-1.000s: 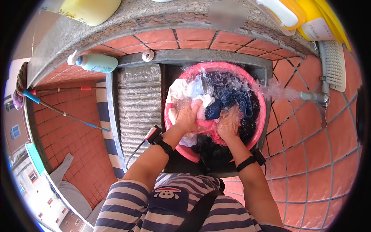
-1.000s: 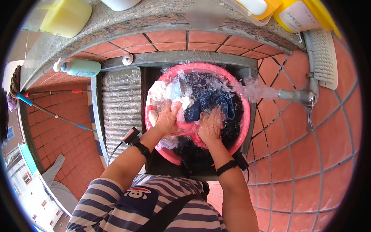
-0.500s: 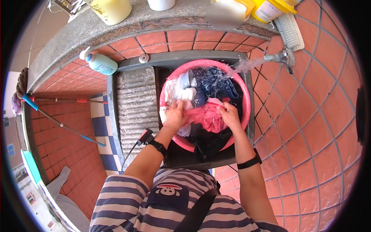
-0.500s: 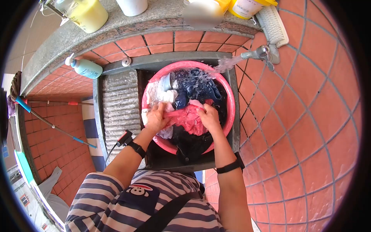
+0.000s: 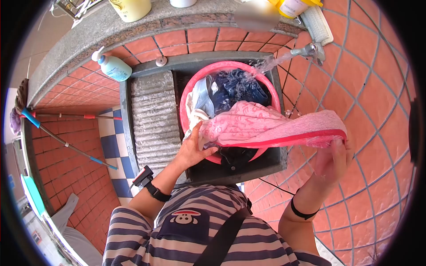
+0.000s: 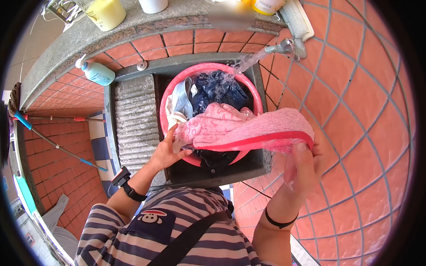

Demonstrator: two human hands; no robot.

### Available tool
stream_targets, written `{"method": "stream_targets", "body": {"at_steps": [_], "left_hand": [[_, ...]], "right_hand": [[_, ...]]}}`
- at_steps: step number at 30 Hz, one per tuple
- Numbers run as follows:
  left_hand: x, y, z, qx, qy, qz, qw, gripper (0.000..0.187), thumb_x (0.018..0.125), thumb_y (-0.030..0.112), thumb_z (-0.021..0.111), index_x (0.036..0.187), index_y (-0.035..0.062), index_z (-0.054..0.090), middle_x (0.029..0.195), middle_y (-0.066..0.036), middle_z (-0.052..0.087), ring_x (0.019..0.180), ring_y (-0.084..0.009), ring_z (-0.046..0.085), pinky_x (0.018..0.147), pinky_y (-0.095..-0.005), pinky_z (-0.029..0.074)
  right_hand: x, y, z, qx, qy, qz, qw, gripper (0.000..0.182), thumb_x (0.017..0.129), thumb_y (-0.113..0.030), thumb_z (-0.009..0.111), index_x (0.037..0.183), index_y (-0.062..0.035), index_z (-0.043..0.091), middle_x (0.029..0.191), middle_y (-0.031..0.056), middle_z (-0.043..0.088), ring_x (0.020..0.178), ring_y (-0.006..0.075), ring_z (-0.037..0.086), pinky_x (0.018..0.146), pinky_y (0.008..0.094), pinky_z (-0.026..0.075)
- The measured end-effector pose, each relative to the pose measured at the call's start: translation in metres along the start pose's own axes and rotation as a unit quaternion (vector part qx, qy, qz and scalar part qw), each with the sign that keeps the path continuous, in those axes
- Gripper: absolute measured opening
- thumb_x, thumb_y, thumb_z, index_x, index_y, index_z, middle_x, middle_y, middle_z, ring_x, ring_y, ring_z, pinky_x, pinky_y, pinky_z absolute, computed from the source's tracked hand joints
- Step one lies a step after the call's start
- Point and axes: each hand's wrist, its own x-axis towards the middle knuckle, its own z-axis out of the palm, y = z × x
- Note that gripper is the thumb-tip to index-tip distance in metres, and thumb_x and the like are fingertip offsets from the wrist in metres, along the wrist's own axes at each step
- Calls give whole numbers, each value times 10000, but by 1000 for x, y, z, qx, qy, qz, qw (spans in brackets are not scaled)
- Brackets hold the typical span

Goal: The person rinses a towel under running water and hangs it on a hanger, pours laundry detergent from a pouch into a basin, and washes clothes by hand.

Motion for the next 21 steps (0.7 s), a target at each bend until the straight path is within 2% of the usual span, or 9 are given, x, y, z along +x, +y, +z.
{"method": "stream_targets", "body": {"at_steps": [2, 5, 7, 8, 10, 14, 17, 19, 21], "left_hand": [[-5, -2, 6, 86, 22, 36, 995, 1057, 635, 326, 803, 1407, -7, 162, 1340, -373, 281, 1234, -509, 324, 995, -487, 340], [5, 4, 21, 204, 57, 86, 973, 1083, 619, 307, 809, 1426, 25, 144, 1418, -328, 167, 1301, -492, 230, 1000, -510, 327], [22, -1, 40, 218, 41, 104, 970, 1093, 616, 346, 801, 1432, 30, 146, 1437, -310, 138, 1321, -487, 181, 1001, -562, 291], [32, -1, 48, 262, 9, 117, 958, 1078, 629, 363, 788, 1429, 21, 152, 1439, -305, 140, 1331, -480, 158, 1003, -570, 287], [50, -10, 65, 323, -38, 119, 938, 965, 675, 446, 729, 1396, 3, 264, 1462, -255, 141, 1359, -440, 111, 1016, -586, 253], [79, -34, 88, 419, -114, 81, 897, 773, 723, 515, 652, 1267, -6, 476, 1476, -236, 137, 1372, -399, 108, 1074, -521, 169], [99, -42, 96, 450, -188, 30, 873, 831, 736, 584, 596, 1267, -42, 468, 1470, -250, 157, 1366, -421, 106, 1082, -512, 144], [111, -41, 96, 474, -239, 10, 847, 836, 756, 583, 584, 1289, -44, 440, 1467, -235, 189, 1372, -397, 120, 1091, -487, 146], [122, -45, 95, 396, -321, -35, 860, 854, 768, 578, 581, 1328, -38, 390, 1452, -217, 243, 1366, -364, 172, 1095, -465, 158]], "right_hand": [[-1, 15, -7, -58, -36, 19, 997, 169, 846, -93, 559, 944, 44, 573, 829, 31, 571, 765, 90, 520, 689, 229, 408], [-6, 78, -3, -231, -110, 81, 963, 125, 851, -108, 590, 846, 15, 569, 724, 20, 535, 686, 81, 474, 616, 225, 382], [-11, 142, 4, -399, -160, 172, 886, 171, 826, -125, 616, 831, 32, 548, 707, 120, 547, 650, 199, 518, 626, 306, 416], [-21, 193, 3, -434, -170, 28, 884, 219, 799, -129, 608, 900, 57, 550, 905, 195, 596, 840, 324, 570, 764, 401, 446], [-38, 258, 9, -562, -227, -23, 795, 295, 769, -128, 586, 965, 84, 527, 1295, 317, 397, 1227, 446, 371, 1029, 466, 323], [-58, 329, 22, -563, -281, -13, 777, 332, 771, -163, 571, 1008, 60, 503, 1331, 329, 354, 1302, 448, 271, 1083, 514, 204], [-46, 353, 24, -605, -315, 15, 731, 346, 754, -147, 581, 1022, 51, 489, 1308, 321, 379, 1273, 432, 320, 1058, 480, 266], [-29, 357, 25, -529, -413, 201, 713, 354, 758, -158, 565, 1040, 41, 486, 1262, 310, 415, 1210, 436, 373, 1010, 505, 300], [-28, 367, 22, -559, -421, 141, 700, 405, 789, -195, 540, 1108, 48, 482, 1337, 313, 351, 1251, 414, 351, 1001, 510, 300]]}}
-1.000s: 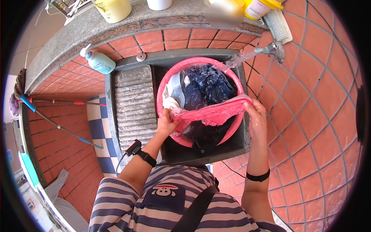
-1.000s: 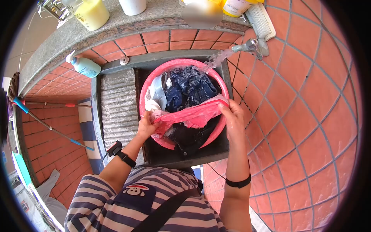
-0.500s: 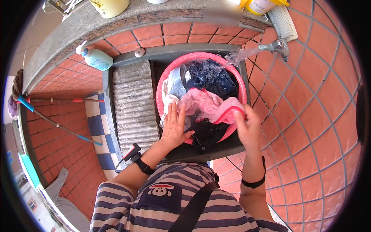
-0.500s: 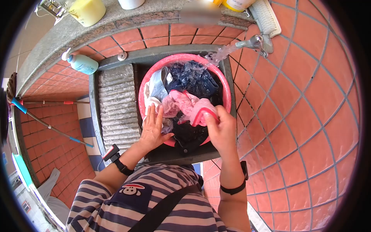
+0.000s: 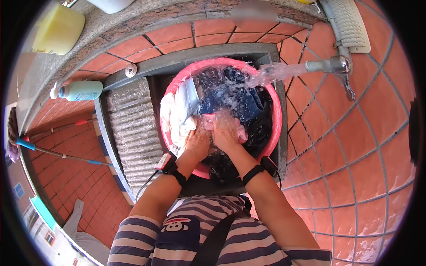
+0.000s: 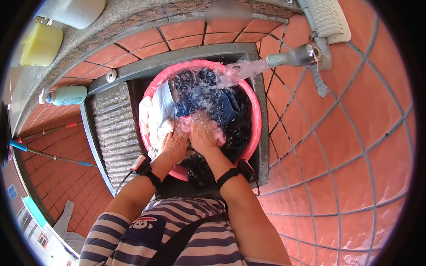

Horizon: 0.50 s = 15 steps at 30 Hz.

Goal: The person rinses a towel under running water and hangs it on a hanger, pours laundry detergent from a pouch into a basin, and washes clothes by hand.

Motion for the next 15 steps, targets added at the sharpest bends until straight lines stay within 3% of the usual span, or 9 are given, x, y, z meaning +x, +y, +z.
{"method": "stream_targets", "body": {"at_steps": [3, 4, 5, 6, 10, 12, 13, 14, 15], "left_hand": [[8, -5, 11, 14, 35, 16, 999, 847, 765, 582, 586, 1335, -12, 385, 1418, -191, 323, 1343, -328, 248, 1090, -452, 184], [7, -4, 9, 20, 38, 15, 999, 847, 765, 582, 586, 1335, -12, 385, 1418, -191, 323, 1343, -328, 248, 1090, -452, 184], [5, -1, 8, 37, 115, 17, 993, 808, 758, 557, 607, 1322, 13, 409, 1410, -173, 342, 1331, -321, 268, 1076, -456, 208], [1, 2, 4, 55, 193, 21, 979, 770, 751, 532, 628, 1309, 38, 433, 1403, -155, 360, 1319, -314, 288, 1062, -459, 233], [-2, 2, -8, 62, 100, -15, 993, 671, 743, 449, 663, 1269, 75, 478, 1350, -145, 431, 1235, -355, 399, 1000, -478, 318], [-19, -10, -35, -135, 72, 99, 983, 639, 758, 372, 651, 1264, 32, 460, 1269, -204, 486, 1113, -400, 503, 901, -484, 407], [-14, -27, -33, -295, 63, 90, 949, 635, 818, 402, 586, 1284, 5, 417, 1203, -243, 519, 1029, -407, 558, 845, -470, 458], [-14, -38, -23, -284, 66, 97, 952, 635, 818, 402, 586, 1284, 5, 417, 1203, -243, 519, 1029, -407, 558, 845, -470, 458], [-25, -38, -24, -601, 28, 56, 797, 650, 837, 441, 557, 1297, 10, 404, 1217, -242, 509, 1064, -396, 543, 863, -466, 458]], "right_hand": [[5, 5, 10, -5, 13, -9, 1000, 531, 790, -229, 553, 1212, 72, 438, 1355, 296, 337, 1258, 408, 345, 1005, 519, 296], [8, 7, 18, 6, 96, -24, 995, 509, 778, -203, 551, 1200, 63, 450, 1315, 284, 374, 1224, 401, 369, 1005, 484, 305], [9, 8, 24, 17, 181, -38, 983, 488, 767, -178, 548, 1187, 55, 461, 1275, 272, 410, 1190, 393, 393, 1006, 449, 314], [9, 9, 24, 18, 189, -38, 981, 488, 767, -178, 548, 1187, 55, 461, 1275, 272, 410, 1190, 393, 393, 1006, 449, 314], [1, 13, 5, 14, 174, -99, 980, 478, 759, -182, 577, 1192, 3, 494, 1261, 217, 455, 1174, 357, 432, 993, 414, 342], [-2, 10, -20, 18, 170, -131, 977, 476, 753, -191, 601, 1185, -9, 511, 1241, 203, 482, 1152, 346, 464, 970, 400, 369], [-7, 8, -38, 132, 109, -71, 983, 463, 749, -193, 624, 1167, -14, 537, 1192, 210, 512, 1115, 357, 485, 944, 415, 388], [-14, 6, -53, 244, 46, -12, 969, 449, 744, -195, 648, 1149, -19, 564, 1143, 216, 542, 1078, 369, 506, 919, 430, 408], [-32, 1, -56, 330, 230, -76, 912, 390, 758, -201, 652, 1084, 0, 582, 1005, 173, 600, 923, 298, 582, 797, 387, 461]]}}
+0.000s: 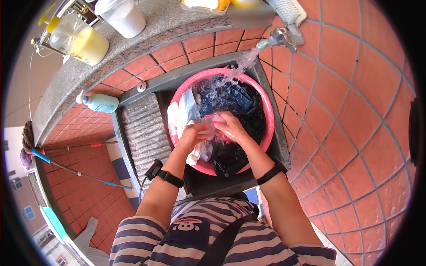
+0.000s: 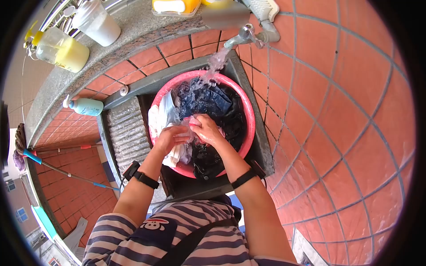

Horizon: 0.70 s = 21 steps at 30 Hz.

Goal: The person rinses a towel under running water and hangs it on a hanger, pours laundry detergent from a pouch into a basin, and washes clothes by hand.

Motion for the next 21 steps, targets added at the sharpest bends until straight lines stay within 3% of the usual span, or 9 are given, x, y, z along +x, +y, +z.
{"method": "stream_targets", "body": {"at_steps": [1, 2, 6, 11, 13, 14, 16, 19, 21], "left_hand": [[-7, 5, 2, -349, 11, -59, 935, 666, 856, 481, 528, 1311, 14, 390, 1230, -242, 499, 1099, -385, 528, 880, -463, 458], [-15, 24, 15, -417, 63, -178, 889, 716, 850, 576, 500, 1347, 77, 374, 1277, -222, 471, 1158, -382, 488, 947, -475, 424], [-32, 42, 49, -523, -146, -48, 839, 833, 808, 643, 509, 1328, 5, 382, 1316, -209, 444, 1204, -349, 449, 970, -546, 380], [-35, 36, 63, -567, -2, -22, 823, 233, 912, 267, 520, 1024, 75, 586, 733, -57, 634, 600, -179, 637, 683, -382, 563], [-49, 36, 58, -731, -235, -139, 625, 184, 899, 187, 501, 992, 59, 593, 819, -79, 641, 716, -205, 653, 731, -408, 555], [-73, 44, 70, -551, -99, -71, 826, 187, 882, 139, 495, 1021, 61, 593, 927, -78, 644, 847, -226, 646, 805, -409, 528], [-109, 62, 74, -541, -120, -56, 831, 255, 889, 180, 492, 1095, 53, 570, 1041, -90, 622, 954, -237, 614, 868, -418, 493], [-135, 64, 80, -540, -147, -22, 828, 362, 894, 253, 492, 1192, 54, 542, 1180, -108, 591, 1072, -256, 575, 938, -438, 442], [-139, 65, 85, -589, -204, -22, 781, 374, 879, 268, 510, 1193, 70, 548, 1178, -107, 594, 1070, -260, 575, 941, -450, 428]], "right_hand": [[-10, -19, -12, -3, 10, -4, 1000, 390, 758, -201, 652, 1084, 0, 582, 1005, 173, 600, 923, 298, 582, 797, 387, 461], [-20, -46, -29, 106, -42, 44, 992, 382, 767, -193, 646, 1083, 11, 574, 1000, 151, 593, 900, 240, 580, 775, 351, 463], [-71, -125, -64, 332, -148, 51, 930, 375, 778, -78, 618, 1127, 33, 538, 1008, 72, 570, 891, 99, 533, 758, 260, 456], [-103, -199, -101, 435, -210, -16, 875, 358, 746, -79, 602, 1068, 60, 533, 1183, 167, 532, 1102, 209, 505, 927, 324, 394], [-106, -194, -115, 522, -161, -36, 837, 353, 775, -60, 609, 1096, 42, 505, 1159, 165, 543, 1099, 210, 506, 964, 327, 363], [-100, -184, -122, 550, -119, -61, 825, 308, 788, -73, 608, 1053, 37, 496, 1196, 203, 526, 1146, 266, 501, 987, 374, 368], [-83, -159, -134, 613, -13, -45, 788, 342, 842, -121, 587, 1108, 78, 504, 1180, 224, 540, 1150, 335, 510, 977, 424, 395], [-68, -70, -102, 535, 130, 115, 827, 297, 904, -171, 539, 1116, 36, 551, 1148, 160, 574, 1117, 228, 531, 973, 349, 397], [-74, -21, -43, 607, 17, 151, 780, 347, 932, -243, 509, 1168, 11, 530, 1104, 117, 592, 1048, 190, 556, 953, 326, 408]]}}
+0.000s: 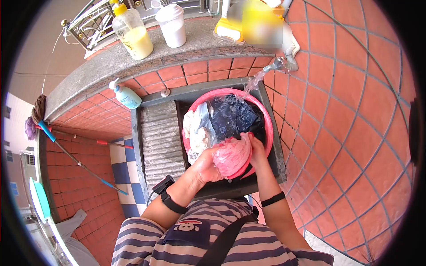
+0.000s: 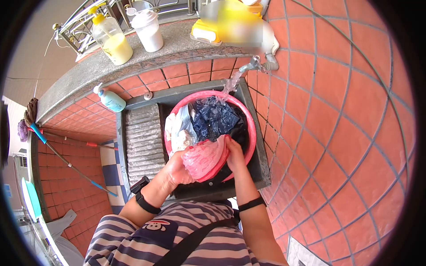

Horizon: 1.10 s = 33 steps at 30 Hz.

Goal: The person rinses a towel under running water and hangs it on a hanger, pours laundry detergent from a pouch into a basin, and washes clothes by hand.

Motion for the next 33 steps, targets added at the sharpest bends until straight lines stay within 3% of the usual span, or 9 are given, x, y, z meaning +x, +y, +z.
{"method": "stream_targets", "body": {"at_steps": [3, 5, 8, 13, 17, 22, 24, 26, 33], "left_hand": [[-7, -6, 18, 9, -39, 36, 999, 382, 865, 274, 521, 1172, 50, 561, 1170, -113, 599, 1058, -263, 579, 942, -442, 426], [-11, -7, 11, -9, -80, 57, 995, 395, 859, 263, 519, 1176, 32, 560, 1179, -121, 595, 1066, -274, 573, 961, -436, 412], [-13, -9, 9, 0, -19, 108, 994, 401, 862, 254, 508, 1192, 31, 555, 1169, -111, 602, 1095, -257, 559, 986, -427, 391], [-13, 5, -17, -49, 32, -30, 998, 870, 791, 649, 495, 1400, 68, 273, 1417, -277, 257, 1160, -550, 384, 989, -607, 296], [15, 24, -7, -49, 7, 89, 995, 479, 868, 455, 516, 1078, 29, 574, 1087, -146, 606, 1000, -270, 590, 895, -475, 454], [6, 20, 12, 39, -2, 270, 962, 158, 809, 107, 513, 902, -2, 580, 942, -157, 620, 899, -268, 605, 850, -426, 487], [-1, 12, 27, 224, 6, 465, 856, 76, 769, -4, 503, 833, -2, 544, 895, -151, 613, 880, -238, 600, 838, -364, 485], [-15, 6, 51, 266, 28, 472, 840, 98, 741, -76, 481, 791, 5, 505, 907, -146, 602, 916, -212, 590, 838, -323, 471], [-50, -2, 94, 740, -74, 557, 370, 257, 589, -20, 646, 824, 63, 582, 1188, -178, 556, 1040, -331, 563, 890, -409, 452]], "right_hand": [[19, 77, 1, -152, -32, -82, 984, 404, 960, -328, 435, 1216, -19, 485, 1098, 110, 590, 1024, 213, 564, 946, 345, 420], [-1, 48, 55, 221, -105, 22, 969, 504, 954, -442, 381, 1247, -36, 437, 1158, 149, 563, 1067, 262, 549, 947, 397, 426], [-11, -13, 94, 189, -131, 35, 973, 489, 910, -458, 470, 1174, -47, 481, 1193, 231, 528, 1063, 379, 531, 927, 514, 411], [-16, -46, 124, -37, -67, -71, 995, 432, 860, -302, 589, 1144, 18, 531, 1039, 183, 607, 962, 252, 597, 836, 382, 484], [-41, -33, 154, -161, -102, -181, 965, 356, 823, -172, 638, 1099, 46, 581, 955, 117, 627, 893, 170, 591, 822, 297, 461], [-34, -37, 145, 10, -11, -151, 988, 300, 874, -248, 588, 1026, 10, 604, 911, 95, 620, 873, 199, 588, 820, 335, 471], [-30, -39, 141, 151, 7, -55, 987, 276, 892, -314, 564, 893, -42, 610, 884, 101, 628, 919, 241, 588, 853, 377, 467], [-24, -38, 141, 199, -25, 24, 979, 311, 903, -349, 537, 836, -53, 603, 886, 105, 643, 963, 251, 595, 847, 379, 472], [-7, -58, 152, 66, -150, 211, 964, 364, 907, -369, 513, 797, -30, 588, 810, 96, 626, 793, 199, 606, 726, 320, 493]]}}
